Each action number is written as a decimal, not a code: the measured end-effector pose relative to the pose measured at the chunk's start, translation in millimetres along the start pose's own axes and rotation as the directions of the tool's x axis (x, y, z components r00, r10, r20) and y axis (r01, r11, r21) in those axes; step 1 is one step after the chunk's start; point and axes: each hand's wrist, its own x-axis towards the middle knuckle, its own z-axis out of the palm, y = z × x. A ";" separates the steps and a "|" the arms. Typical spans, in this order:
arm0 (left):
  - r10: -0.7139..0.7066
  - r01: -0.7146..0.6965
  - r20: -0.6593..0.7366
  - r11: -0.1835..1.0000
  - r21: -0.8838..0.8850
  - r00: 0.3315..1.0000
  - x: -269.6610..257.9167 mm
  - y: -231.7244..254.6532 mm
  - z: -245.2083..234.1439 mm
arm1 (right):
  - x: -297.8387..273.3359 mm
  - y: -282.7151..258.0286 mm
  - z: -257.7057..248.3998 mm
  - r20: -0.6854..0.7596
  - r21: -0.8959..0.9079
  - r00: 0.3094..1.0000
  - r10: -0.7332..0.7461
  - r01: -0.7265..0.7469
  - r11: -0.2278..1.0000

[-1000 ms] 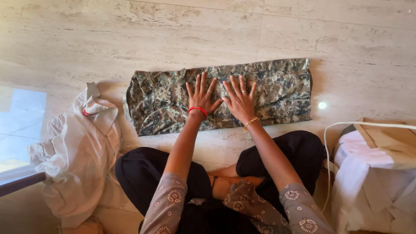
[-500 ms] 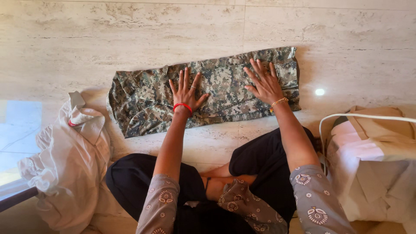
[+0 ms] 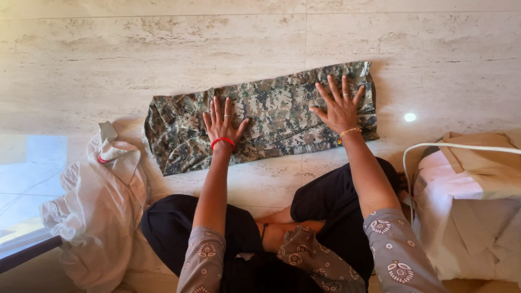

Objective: The person folds a camouflage-patterned shirt on the floor, smoothing and aligning it before placing it into a white bag. Then the person picks up a white shirt, buttons it, and begins folding it.

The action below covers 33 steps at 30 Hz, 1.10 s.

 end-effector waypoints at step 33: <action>-0.057 0.048 -0.097 0.995 -0.093 0.994 -63.5 -89.3 6.5 | -39.6 -200.4 36.1 -0.013 0.116 0.998 -0.063 0.064 0.991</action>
